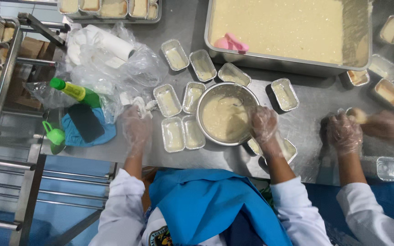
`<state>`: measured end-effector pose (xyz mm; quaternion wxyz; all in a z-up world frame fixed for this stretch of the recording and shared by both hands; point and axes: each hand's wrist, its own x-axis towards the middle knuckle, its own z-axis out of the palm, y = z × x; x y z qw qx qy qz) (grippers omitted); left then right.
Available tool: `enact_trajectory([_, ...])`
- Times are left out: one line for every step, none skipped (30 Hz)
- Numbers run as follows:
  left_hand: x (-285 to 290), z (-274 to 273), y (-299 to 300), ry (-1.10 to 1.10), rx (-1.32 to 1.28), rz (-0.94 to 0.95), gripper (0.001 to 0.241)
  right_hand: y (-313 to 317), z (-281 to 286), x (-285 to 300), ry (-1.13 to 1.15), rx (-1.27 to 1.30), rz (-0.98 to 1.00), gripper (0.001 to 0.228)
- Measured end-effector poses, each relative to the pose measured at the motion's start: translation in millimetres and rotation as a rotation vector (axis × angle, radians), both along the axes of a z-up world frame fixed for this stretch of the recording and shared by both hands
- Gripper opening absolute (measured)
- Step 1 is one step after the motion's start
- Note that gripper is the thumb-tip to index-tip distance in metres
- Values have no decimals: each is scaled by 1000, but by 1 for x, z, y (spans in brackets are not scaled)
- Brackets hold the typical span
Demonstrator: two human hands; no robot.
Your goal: The person uses a spoon to scoop batter from a metal bowl into several small rectangular foil tins, while another person places slices of bread into the tins.
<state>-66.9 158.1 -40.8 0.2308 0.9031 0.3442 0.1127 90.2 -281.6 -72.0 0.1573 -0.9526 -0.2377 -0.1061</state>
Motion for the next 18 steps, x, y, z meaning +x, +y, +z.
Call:
enact_trajectory([-4, -9, -4, 111, -9, -39, 61, -4, 8, -9, -72, -54, -15, 13])
enact_trajectory([-11, -25, -11, 217, -16, -79, 65, -4, 16, -19, -123, -109, -16, 12])
enact_trajectory([-18, -46, -19, 208, -15, -84, 65, -3, 25, -27, -174, -165, -11, 11])
enact_trajectory([-27, -67, -26, 230, -103, -111, 60, 0, 34, -34, -224, -191, 8, 10])
enact_trajectory([-33, -87, -31, 251, -191, -139, 57, 3, 44, -39, -284, -192, 28, 11])
enact_trajectory([-41, -104, -32, 279, -281, -163, 55, 5, 54, -43, -288, -191, 29, 11])
enact_trajectory([-45, -119, -32, 275, -280, -162, 55, 8, 64, -46, -385, -72, 95, 13])
enact_trajectory([-48, -131, -37, 125, -384, -177, 51, 10, 74, -49, -479, 48, 161, 16])
enact_trajectory([-49, -138, -39, -28, -486, -190, 48, 13, 82, -51, -479, 49, 165, 16])
enact_trajectory([-46, -143, -36, -30, -485, -190, 48, 16, 88, -52, -252, 15, 91, 11])
enact_trajectory([-38, -145, -32, 1, -472, -235, 46, 18, 91, -51, -25, -20, 17, 7])
enact_trajectory([-31, -146, -29, 35, -460, -280, 44, 17, 90, -50, -26, -19, 16, 7])
enact_trajectory([-23, -146, -25, 34, -459, -281, 44, 12, 87, -46, 143, 229, -37, 10])
enact_trajectory([-14, -146, -21, 116, -409, -239, 44, 3, 81, -43, 315, 476, -93, 14])
enact_trajectory([-9, -143, -17, 197, -359, -197, 44, -6, 72, -34, 314, 475, -97, 14])
enact_trajectory([-6, -139, -12, 201, -361, -211, 44, -20, 63, -22, 143, 459, -110, 11])
enact_trajectory([-6, -133, -6, 42, -265, -304, 39, -36, 55, -12, -28, 438, -120, 9])
enact_trajectory([-4, -125, -2, -120, -167, -396, 35, -54, 48, -4, -31, 436, -137, 9])
